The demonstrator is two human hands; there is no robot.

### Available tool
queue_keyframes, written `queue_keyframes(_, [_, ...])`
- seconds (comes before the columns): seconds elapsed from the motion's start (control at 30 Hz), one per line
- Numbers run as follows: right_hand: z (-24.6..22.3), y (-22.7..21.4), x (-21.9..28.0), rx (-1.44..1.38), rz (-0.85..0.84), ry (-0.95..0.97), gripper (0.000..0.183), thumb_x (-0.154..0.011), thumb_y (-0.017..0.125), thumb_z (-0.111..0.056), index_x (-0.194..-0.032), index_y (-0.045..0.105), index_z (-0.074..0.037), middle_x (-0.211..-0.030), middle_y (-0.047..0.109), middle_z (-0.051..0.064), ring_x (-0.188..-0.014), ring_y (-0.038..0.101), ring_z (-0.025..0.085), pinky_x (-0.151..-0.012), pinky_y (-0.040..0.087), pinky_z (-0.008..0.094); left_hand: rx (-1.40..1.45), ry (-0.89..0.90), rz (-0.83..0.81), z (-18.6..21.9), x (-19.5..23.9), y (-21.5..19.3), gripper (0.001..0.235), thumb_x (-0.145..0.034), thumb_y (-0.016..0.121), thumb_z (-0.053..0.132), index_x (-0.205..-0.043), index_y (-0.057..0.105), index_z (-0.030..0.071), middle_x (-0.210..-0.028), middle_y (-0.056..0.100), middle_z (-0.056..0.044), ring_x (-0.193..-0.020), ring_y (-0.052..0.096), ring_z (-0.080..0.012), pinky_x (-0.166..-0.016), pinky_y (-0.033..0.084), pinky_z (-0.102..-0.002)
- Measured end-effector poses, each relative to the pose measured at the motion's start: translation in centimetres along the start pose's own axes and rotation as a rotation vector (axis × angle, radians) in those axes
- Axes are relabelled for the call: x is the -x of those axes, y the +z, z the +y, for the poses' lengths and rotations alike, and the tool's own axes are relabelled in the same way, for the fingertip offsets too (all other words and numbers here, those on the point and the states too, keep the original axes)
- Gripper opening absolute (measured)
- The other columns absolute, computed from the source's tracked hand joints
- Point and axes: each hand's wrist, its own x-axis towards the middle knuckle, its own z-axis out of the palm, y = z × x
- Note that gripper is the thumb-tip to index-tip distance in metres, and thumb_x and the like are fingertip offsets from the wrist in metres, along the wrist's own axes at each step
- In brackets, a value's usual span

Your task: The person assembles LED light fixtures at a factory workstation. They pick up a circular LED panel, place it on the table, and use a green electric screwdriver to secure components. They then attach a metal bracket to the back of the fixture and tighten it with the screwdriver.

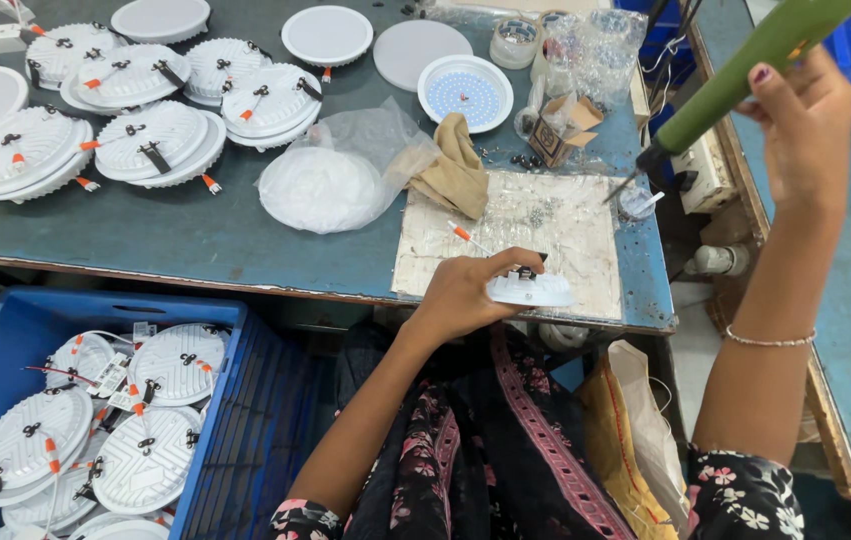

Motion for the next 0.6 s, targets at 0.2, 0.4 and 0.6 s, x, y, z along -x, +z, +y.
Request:
queue_keyframes(0.2, [-1.5,2.0,3.1,-0.483,-0.059,-0.031,0.044,-0.105,0.062,-0.038,-0.125,0.057,0.001,-0.103,0.06,0.007,-0.089,0.061,0.015,-0.088,0.053,0.033,0.015,0.04,0.023,0.1,0.1,0.1,0.041,-0.079,0.082,0.033,-0.116,0.065,0.029,-0.094,0.076,-0.001,-0.081,0.074,-0.0255,-0.068,0.055,-0.036])
queue_keyframes(0.4, [-4.5,4.1,8.9,-0.669,-0.03,-0.171,0.066,-0.109,0.032,-0.065,-0.117,0.049,-0.002,-0.071,0.049,0.011,-0.046,0.047,0.017,-0.042,0.038,0.03,0.019,0.036,0.027,-0.2,0.1,0.2,0.041,-0.079,0.082,0.033,-0.115,0.065,0.028,-0.092,0.075,0.0,-0.081,0.074,-0.0238,-0.068,0.055,-0.035])
queue_keyframes(0.6, [-6.9,7.4,14.1,-0.656,0.252,-0.345,0.08,-0.1,0.021,-0.074,-0.12,0.046,0.0,-0.068,0.041,0.01,-0.046,0.043,0.02,-0.044,0.039,0.036,0.006,0.014,0.014,-0.2,0.3,0.3,0.039,-0.08,0.082,0.032,-0.116,0.067,0.029,-0.092,0.075,0.0,-0.081,0.074,-0.0242,-0.068,0.055,-0.035])
